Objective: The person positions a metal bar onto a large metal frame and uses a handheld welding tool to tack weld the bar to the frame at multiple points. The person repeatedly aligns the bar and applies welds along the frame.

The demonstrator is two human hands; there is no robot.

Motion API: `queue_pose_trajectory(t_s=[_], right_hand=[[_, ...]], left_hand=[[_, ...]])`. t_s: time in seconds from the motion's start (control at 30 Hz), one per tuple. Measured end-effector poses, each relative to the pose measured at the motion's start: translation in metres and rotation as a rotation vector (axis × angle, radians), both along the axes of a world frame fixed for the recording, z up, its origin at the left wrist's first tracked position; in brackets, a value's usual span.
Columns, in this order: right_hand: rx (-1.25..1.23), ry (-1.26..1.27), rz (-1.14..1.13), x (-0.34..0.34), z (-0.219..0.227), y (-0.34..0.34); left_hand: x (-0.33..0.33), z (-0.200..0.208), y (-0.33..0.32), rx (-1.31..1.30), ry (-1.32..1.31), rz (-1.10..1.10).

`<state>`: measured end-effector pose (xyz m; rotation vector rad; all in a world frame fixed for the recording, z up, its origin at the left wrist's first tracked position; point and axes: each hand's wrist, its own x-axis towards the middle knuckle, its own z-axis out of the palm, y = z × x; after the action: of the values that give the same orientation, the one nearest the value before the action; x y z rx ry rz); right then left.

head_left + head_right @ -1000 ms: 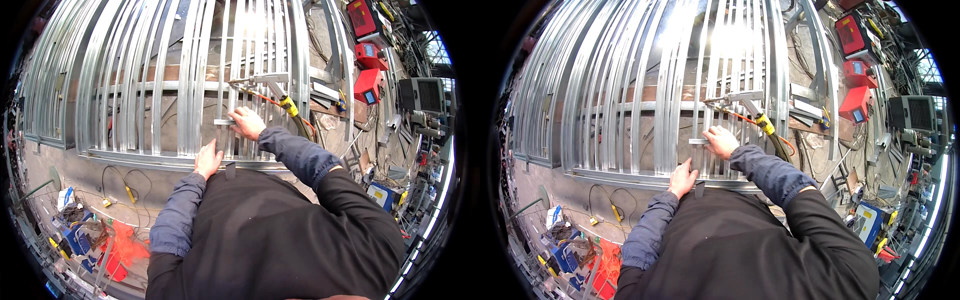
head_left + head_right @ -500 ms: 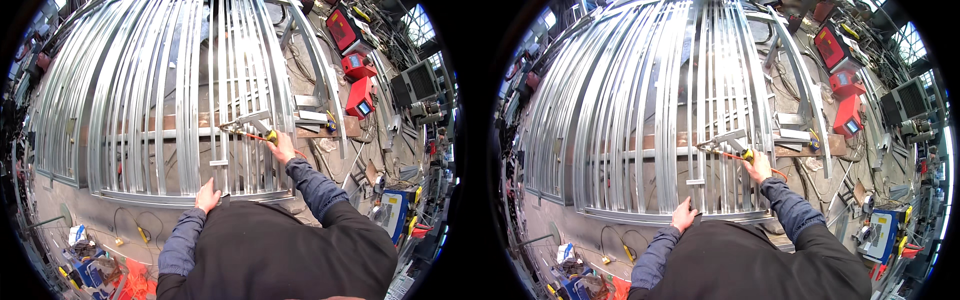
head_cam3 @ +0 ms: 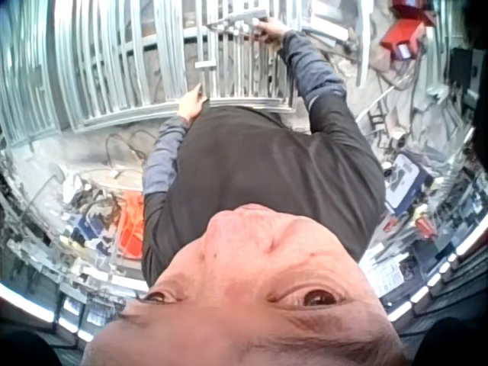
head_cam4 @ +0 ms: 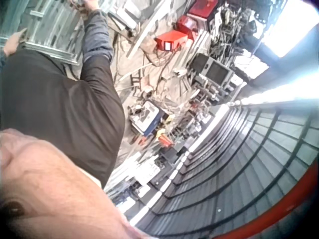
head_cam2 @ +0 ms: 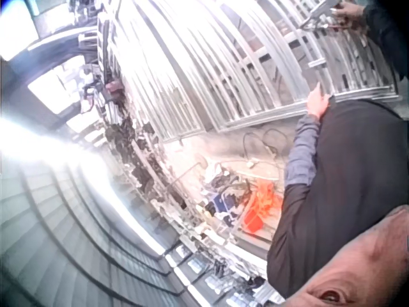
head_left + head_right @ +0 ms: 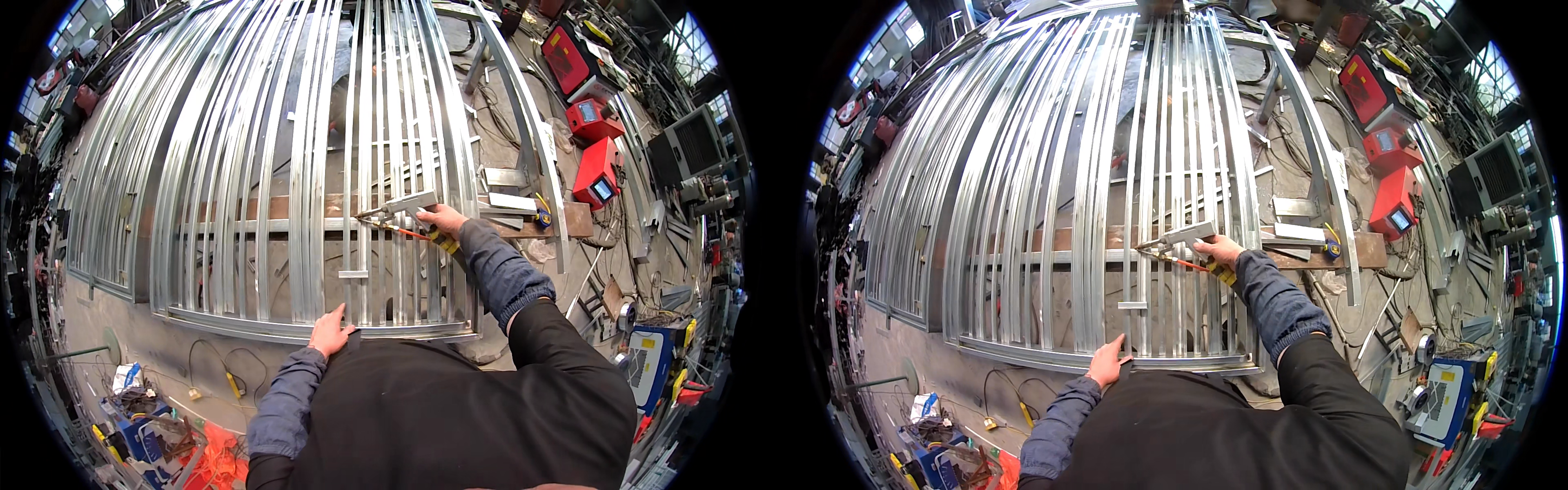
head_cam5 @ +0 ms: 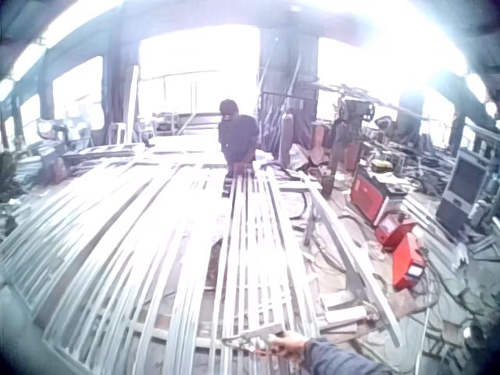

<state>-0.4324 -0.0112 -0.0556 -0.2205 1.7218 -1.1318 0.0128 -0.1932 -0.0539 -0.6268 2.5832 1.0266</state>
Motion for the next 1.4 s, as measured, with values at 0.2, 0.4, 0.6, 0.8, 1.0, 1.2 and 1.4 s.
queue_pose_trajectory(t_s=[0.2, 0.4, 0.6, 0.8, 1.0, 1.2, 1.4], right_hand=[[-0.011, -0.054, 0.001, -0.002, 0.008, -0.002], [-0.092, 0.332, 0.187, 0.035, 0.069, 0.009], [-0.07, 0.392, 0.379, 0.078, 0.113, 0.028], [-0.036, 0.208, 0.529, 0.108, 0.14, 0.029], [0.032, 0.121, 0.607, 0.125, 0.116, 0.032], [0.054, 0.018, 0.672, 0.133, 0.096, 0.015], [0.163, -0.007, 0.749, 0.13, 0.104, -0.006]], left_hand=[[0.001, 0.003, 0.001, 0.002, -0.044, 0.001], [0.002, 0.002, 0.001, 0.033, -0.067, 0.057], [0.002, -0.017, -0.004, 0.124, -0.045, 0.161], [0.006, -0.028, -0.004, 0.221, -0.007, 0.235], [-0.005, -0.015, -0.012, 0.395, -0.108, 0.331], [-0.005, -0.025, -0.023, 0.521, -0.144, 0.326], [-0.006, -0.024, -0.03, 0.614, -0.136, 0.292]])
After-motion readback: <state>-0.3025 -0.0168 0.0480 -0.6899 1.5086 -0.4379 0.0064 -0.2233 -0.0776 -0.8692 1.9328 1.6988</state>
